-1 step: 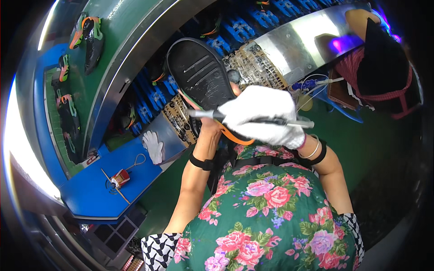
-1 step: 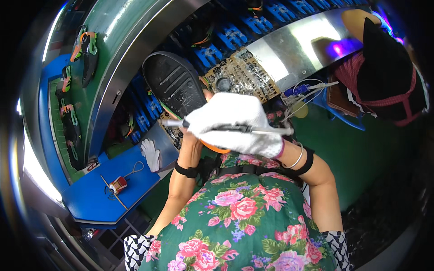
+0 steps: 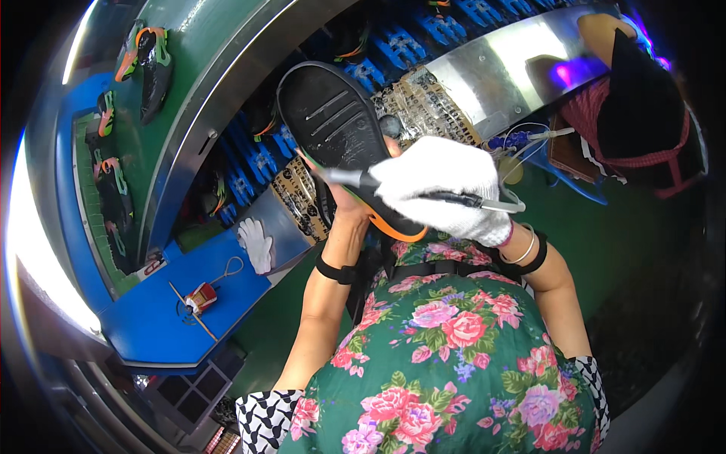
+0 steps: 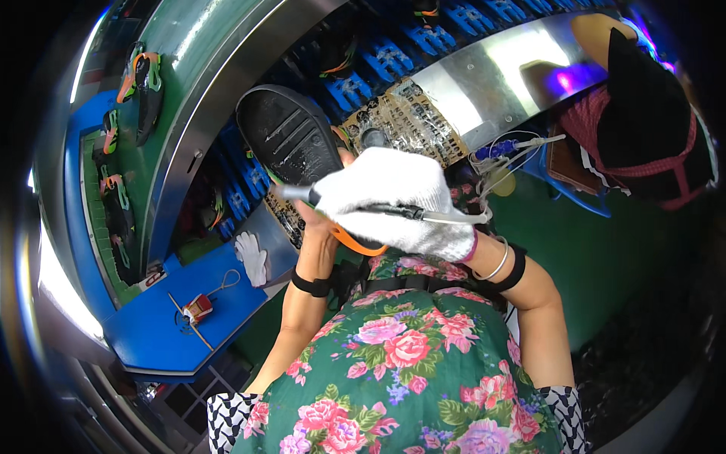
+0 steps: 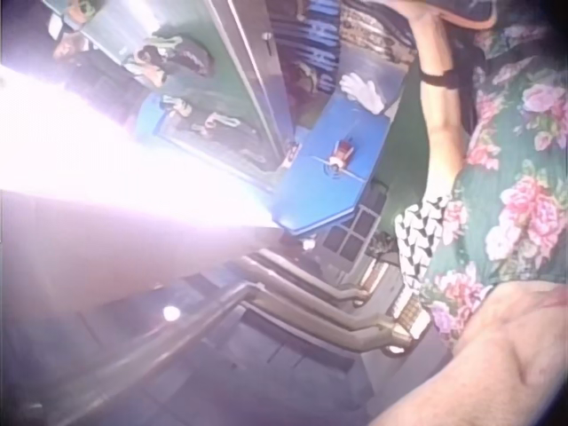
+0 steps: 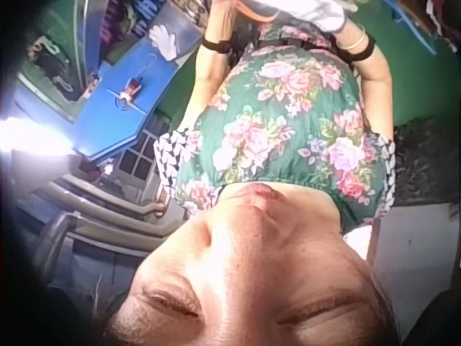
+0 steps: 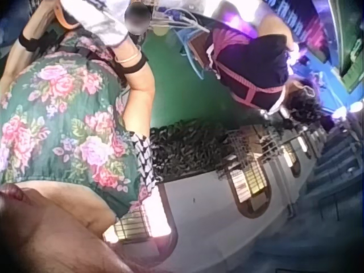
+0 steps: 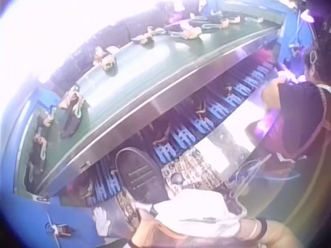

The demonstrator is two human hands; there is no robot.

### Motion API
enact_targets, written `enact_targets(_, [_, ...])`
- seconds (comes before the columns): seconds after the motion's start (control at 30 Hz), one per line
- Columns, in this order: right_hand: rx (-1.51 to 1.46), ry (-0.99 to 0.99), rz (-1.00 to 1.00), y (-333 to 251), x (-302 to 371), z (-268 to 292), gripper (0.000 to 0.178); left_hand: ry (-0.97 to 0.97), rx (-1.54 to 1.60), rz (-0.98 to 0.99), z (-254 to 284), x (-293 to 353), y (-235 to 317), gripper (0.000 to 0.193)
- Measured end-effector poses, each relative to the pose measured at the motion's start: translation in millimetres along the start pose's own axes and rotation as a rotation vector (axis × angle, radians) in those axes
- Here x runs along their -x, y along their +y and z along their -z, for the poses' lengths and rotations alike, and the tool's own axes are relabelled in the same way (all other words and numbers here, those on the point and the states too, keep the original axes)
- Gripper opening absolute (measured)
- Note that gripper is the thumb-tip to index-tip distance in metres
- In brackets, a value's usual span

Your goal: Applying a liquid substance, likely adhesive or primer, to shoe soles using a brush at a factory conveyor line.

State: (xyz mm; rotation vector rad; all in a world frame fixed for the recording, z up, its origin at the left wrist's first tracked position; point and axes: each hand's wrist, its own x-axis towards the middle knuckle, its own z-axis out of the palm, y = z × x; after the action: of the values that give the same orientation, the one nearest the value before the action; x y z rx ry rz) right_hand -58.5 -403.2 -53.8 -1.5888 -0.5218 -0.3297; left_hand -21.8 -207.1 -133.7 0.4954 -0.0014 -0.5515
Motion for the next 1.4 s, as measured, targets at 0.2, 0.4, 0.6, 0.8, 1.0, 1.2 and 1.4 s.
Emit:
enact_targets(0.2, [0.240,-0.019,0.176,0.9,15.5,-19.7,0.030,0.043,-0.124,0.118,-12.3,-1.3,7.9,0.117])
enact_targets(0.4, [0.172,0.061,0.044,-5.4,15.9,-8.1,0.023,-0.035,-0.080,0.096,-7.1,-0.1,14.6,0.119])
enact_targets(0.6, [0.156,-0.048,0.087,-12.1,28.1,-14.8,0.023,-0.034,-0.024,0.022,-9.7,-1.0,13.6,0.115])
enact_targets(0.8, [0.171,-0.006,0.031,-10.0,31.1,-2.3,0.024,-0.098,-0.057,-0.006,-16.1,-8.3,15.4,0.113])
enact_targets(1.0, [-0.077,0.041,-0.199,-11.0,33.9,4.4,0.018,-0.041,0.052,-0.018,-22.5,-14.2,11.8,0.124])
enact_targets(1.2, [0.115,0.004,0.013,-11.9,30.4,15.6,0.017,-0.054,0.005,-0.087,-19.9,-23.2,8.7,0.124])
enact_targets(1.4, [-0.137,0.124,-0.327,-11.1,32.1,26.4,0.013,-0.078,-0.003,-0.098,-19.7,-29.9,7.3,0.126])
